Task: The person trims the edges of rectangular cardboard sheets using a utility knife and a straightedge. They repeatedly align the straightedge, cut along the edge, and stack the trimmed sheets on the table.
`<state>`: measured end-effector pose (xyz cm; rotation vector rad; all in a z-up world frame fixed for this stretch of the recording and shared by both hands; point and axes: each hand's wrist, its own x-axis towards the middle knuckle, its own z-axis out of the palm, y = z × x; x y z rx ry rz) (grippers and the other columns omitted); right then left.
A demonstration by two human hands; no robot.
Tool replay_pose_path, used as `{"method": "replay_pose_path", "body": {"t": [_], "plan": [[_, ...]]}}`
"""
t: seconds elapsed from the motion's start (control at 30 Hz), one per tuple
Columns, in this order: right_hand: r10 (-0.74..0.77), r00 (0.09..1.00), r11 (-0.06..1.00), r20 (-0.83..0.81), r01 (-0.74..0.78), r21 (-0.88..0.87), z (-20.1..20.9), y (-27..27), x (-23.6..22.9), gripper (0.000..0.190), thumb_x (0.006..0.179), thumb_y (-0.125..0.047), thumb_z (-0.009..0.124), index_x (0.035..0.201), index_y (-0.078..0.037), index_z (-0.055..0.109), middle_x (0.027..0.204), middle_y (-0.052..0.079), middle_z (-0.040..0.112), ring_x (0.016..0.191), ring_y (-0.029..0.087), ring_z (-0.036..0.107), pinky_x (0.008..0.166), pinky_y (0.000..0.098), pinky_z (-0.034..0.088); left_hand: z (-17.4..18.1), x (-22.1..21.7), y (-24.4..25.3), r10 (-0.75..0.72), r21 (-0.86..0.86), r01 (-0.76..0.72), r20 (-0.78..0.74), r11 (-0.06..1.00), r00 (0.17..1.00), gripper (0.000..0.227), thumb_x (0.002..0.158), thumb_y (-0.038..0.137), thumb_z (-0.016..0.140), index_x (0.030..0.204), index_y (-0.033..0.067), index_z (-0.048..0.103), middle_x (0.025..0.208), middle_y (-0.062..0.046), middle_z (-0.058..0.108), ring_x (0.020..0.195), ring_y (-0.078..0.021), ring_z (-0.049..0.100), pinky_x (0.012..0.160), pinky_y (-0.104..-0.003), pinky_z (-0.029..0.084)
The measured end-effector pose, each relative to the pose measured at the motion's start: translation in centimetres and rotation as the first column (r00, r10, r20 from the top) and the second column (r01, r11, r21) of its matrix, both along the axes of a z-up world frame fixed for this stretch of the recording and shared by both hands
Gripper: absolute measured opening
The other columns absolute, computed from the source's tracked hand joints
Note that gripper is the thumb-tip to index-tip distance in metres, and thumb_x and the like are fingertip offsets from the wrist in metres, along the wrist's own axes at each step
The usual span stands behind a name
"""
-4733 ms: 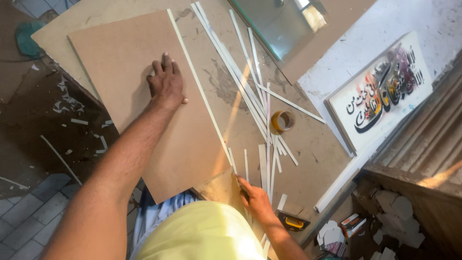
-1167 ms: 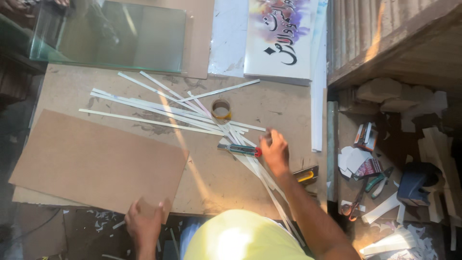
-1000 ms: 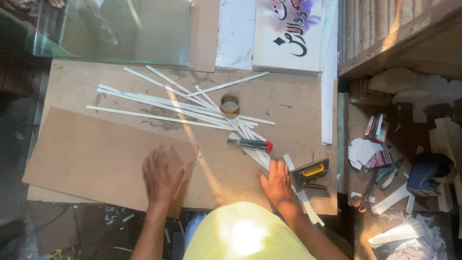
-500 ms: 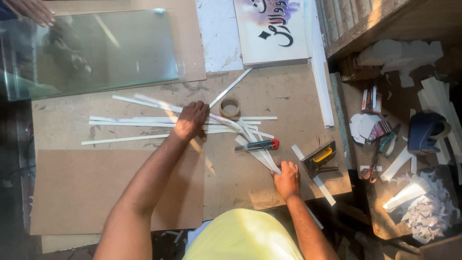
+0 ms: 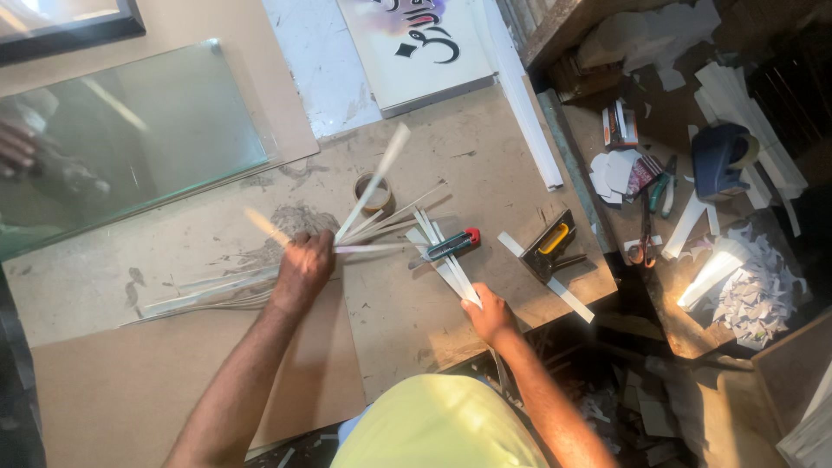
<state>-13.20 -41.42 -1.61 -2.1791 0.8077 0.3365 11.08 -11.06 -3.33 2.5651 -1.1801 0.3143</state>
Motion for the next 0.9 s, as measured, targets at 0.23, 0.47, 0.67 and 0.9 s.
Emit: {"method": "replay_pose_path", "body": {"t": [0.23,0.47,0.67,0.9], "plan": [[0.218,0.928,0.97,0.303,-0.173,-0.17,13.7,-1.1,-0.6,0.036,0.088,-0.035,0.078,0.098,0.0,0.071,0.091,0.018,0.071,0.084,0.038,0.068,0.068,0.0438,0.054,12.5,-1.3,1.3,0.279,0.081,-0.269,-0.164,0.96,0.946,0.019,0.1,0.002,0.059,0.117,0.0087,0.065,0.101,-0.015,0.068,0.077,-0.039,0.068,0.064,-0.05,0.057],[-0.029,0.955,0.984,0.294,-0.024,0.176,20.1,-2.6,-7.3,0.035,0.083,-0.034,0.082,0.093,-0.003,0.073,0.068,0.006,0.067,0.063,0.013,0.059,0.058,0.0315,0.048,24.3,-8.5,0.7,0.256,-0.223,-0.336,-0.323,0.915,0.911,0.017,0.107,-0.002,0.054,0.122,0.0014,0.06,0.104,-0.016,0.064,0.08,-0.0261,0.071,0.071,-0.043,0.057],[-0.238,0.682,0.971,0.691,0.175,0.162,19.7,-1.4,-13.3,0.039,0.1,-0.042,0.07,0.103,-0.003,0.068,0.081,0.003,0.064,0.074,0.012,0.058,0.068,0.0294,0.051,21.6,-16.7,-10.5,-0.194,-0.569,-0.317,-0.662,0.759,0.724,0.017,0.108,-0.002,0.045,0.121,-0.0014,0.056,0.091,-0.009,0.063,0.077,-0.0159,0.06,0.069,-0.033,0.052],[-0.203,0.482,0.904,0.852,0.427,-0.026,17.3,-2.8,-22.4,0.04,0.1,-0.037,0.07,0.114,0.0,0.065,0.103,0.011,0.069,0.093,0.022,0.069,0.081,0.0347,0.057,18.4,-36.7,-24.2,-0.842,-0.716,0.507,-0.213,0.48,0.496,0.051,0.089,-0.003,0.068,0.134,0.0028,0.047,0.12,-0.024,0.057,0.122,-0.0455,0.06,0.103,-0.051,0.054]]}}
